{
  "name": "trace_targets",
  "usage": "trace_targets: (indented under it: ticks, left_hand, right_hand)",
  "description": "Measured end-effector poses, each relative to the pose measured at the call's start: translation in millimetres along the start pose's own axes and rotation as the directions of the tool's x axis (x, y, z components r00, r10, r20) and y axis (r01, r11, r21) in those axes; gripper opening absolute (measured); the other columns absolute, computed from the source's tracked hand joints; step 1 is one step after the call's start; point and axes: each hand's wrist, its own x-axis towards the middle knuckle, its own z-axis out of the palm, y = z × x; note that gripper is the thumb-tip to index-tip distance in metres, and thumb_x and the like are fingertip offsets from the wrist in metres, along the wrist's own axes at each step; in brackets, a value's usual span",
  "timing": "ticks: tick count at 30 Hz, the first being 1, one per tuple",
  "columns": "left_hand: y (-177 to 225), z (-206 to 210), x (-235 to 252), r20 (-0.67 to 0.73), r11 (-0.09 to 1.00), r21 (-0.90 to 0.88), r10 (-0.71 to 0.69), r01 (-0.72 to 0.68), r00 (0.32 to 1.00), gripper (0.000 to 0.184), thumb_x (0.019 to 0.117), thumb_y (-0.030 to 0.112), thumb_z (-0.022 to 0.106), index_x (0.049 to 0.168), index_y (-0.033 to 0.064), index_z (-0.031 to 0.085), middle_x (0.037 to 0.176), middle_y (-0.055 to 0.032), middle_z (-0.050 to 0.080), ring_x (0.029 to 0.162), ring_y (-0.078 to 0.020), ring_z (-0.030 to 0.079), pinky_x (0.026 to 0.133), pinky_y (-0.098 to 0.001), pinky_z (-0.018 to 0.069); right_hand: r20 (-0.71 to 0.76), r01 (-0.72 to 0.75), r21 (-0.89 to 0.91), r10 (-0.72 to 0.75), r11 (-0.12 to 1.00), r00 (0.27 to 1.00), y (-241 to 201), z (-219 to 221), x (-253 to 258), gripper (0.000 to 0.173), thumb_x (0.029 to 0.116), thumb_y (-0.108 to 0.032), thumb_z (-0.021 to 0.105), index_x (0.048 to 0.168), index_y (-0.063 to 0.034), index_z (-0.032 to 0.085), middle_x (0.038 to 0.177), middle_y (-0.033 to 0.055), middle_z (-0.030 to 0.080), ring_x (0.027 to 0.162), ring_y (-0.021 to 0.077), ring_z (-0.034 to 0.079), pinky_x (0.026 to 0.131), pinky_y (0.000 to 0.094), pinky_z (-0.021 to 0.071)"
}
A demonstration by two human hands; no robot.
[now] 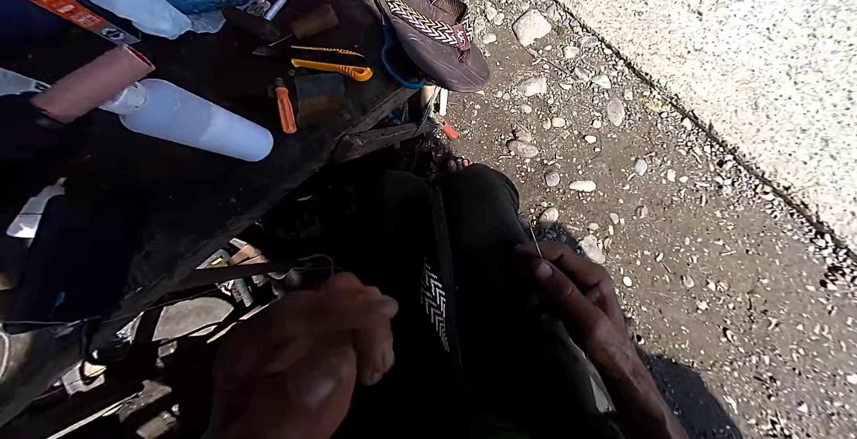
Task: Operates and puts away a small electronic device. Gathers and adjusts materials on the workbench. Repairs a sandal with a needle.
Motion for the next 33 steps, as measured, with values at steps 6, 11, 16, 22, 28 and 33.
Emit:
trace_targets:
  ticks: [6, 11, 16, 22, 28, 33]
  left_hand:
    - [-89, 20, 30, -0.342, 0.695, 0.626, -0.163, 0.353, 0.926, 0.04, 0.0911, 0.035, 0.076, 0.113, 0.0027, 0.067, 0.088, 0.0005, 0.07, 0.07, -0.0065, 0.066, 0.059, -0.0219, 0.0573]
    - [-90, 14, 11, -0.332, 0.813, 0.523, -0.083, 0.256, 0.94, 0.023, 0.091, 0.013, 0.072, 0.109, -0.0016, 0.071, 0.093, -0.0054, 0.07, 0.076, -0.0113, 0.069, 0.064, -0.0245, 0.061]
    - [-85, 3, 3, -0.356, 0.882, 0.391, -0.119, 0.263, 0.927, 0.032, 0.09, 0.004, 0.072, 0.119, -0.0081, 0.068, 0.11, -0.0135, 0.068, 0.091, -0.0177, 0.07, 0.076, -0.0284, 0.0627]
    - [-80, -1, 7, -0.34, 0.894, 0.346, -0.165, 0.287, 0.926, 0.032, 0.0892, 0.003, 0.072, 0.119, -0.0093, 0.068, 0.11, -0.0143, 0.07, 0.087, -0.0172, 0.071, 0.077, -0.0293, 0.0624]
    - [-81, -4, 7, -0.297, 0.904, 0.336, -0.164, 0.264, 0.941, 0.031, 0.0899, 0.005, 0.073, 0.118, -0.0082, 0.067, 0.111, -0.0137, 0.069, 0.089, -0.0172, 0.07, 0.078, -0.0301, 0.0625]
    - [-82, -2, 8, -0.285, 0.901, 0.356, -0.146, 0.246, 0.947, 0.032, 0.0896, 0.005, 0.074, 0.118, -0.0078, 0.067, 0.111, -0.0145, 0.068, 0.088, -0.018, 0.07, 0.077, -0.0297, 0.0624]
  right_hand:
    - [0.015, 0.029, -0.188, -0.027, 0.982, 1.0, -9, -5, 11, 0.033, 0.1079, -0.024, 0.049, 0.124, -0.0057, 0.071, 0.097, 0.0019, 0.068, 0.066, 0.0066, 0.058, 0.053, 0.0215, 0.0499]
    - [0.217, 0.16, -0.183, -0.119, 0.97, 0.969, -25, 14, 28, 0.03, 0.1049, -0.02, 0.059, 0.129, -0.0047, 0.069, 0.106, 0.0028, 0.07, 0.082, 0.0044, 0.063, 0.07, 0.0192, 0.0554]
    - [0.338, 0.235, -0.356, -0.111, 0.904, 0.935, -23, 46, 47, 0.034, 0.1048, -0.023, 0.052, 0.132, -0.0144, 0.07, 0.103, -0.0002, 0.069, 0.084, 0.0037, 0.063, 0.071, 0.0218, 0.0545]
    - [0.334, 0.213, -0.511, -0.036, 0.833, 0.942, -27, 59, 65, 0.037, 0.1069, -0.028, 0.044, 0.132, -0.0214, 0.07, 0.1, -0.0013, 0.069, 0.081, 0.0086, 0.065, 0.066, 0.0303, 0.054]
    - [0.337, 0.234, -0.505, -0.06, 0.831, 0.94, -27, 59, 72, 0.037, 0.1048, -0.024, 0.044, 0.13, -0.0214, 0.071, 0.094, -0.002, 0.068, 0.076, 0.008, 0.064, 0.063, 0.0295, 0.0519]
    - [0.373, 0.233, -0.502, -0.034, 0.833, 0.927, -31, 53, 77, 0.036, 0.1052, -0.026, 0.044, 0.128, -0.0223, 0.072, 0.093, -0.003, 0.067, 0.076, 0.0072, 0.062, 0.062, 0.0294, 0.0506]
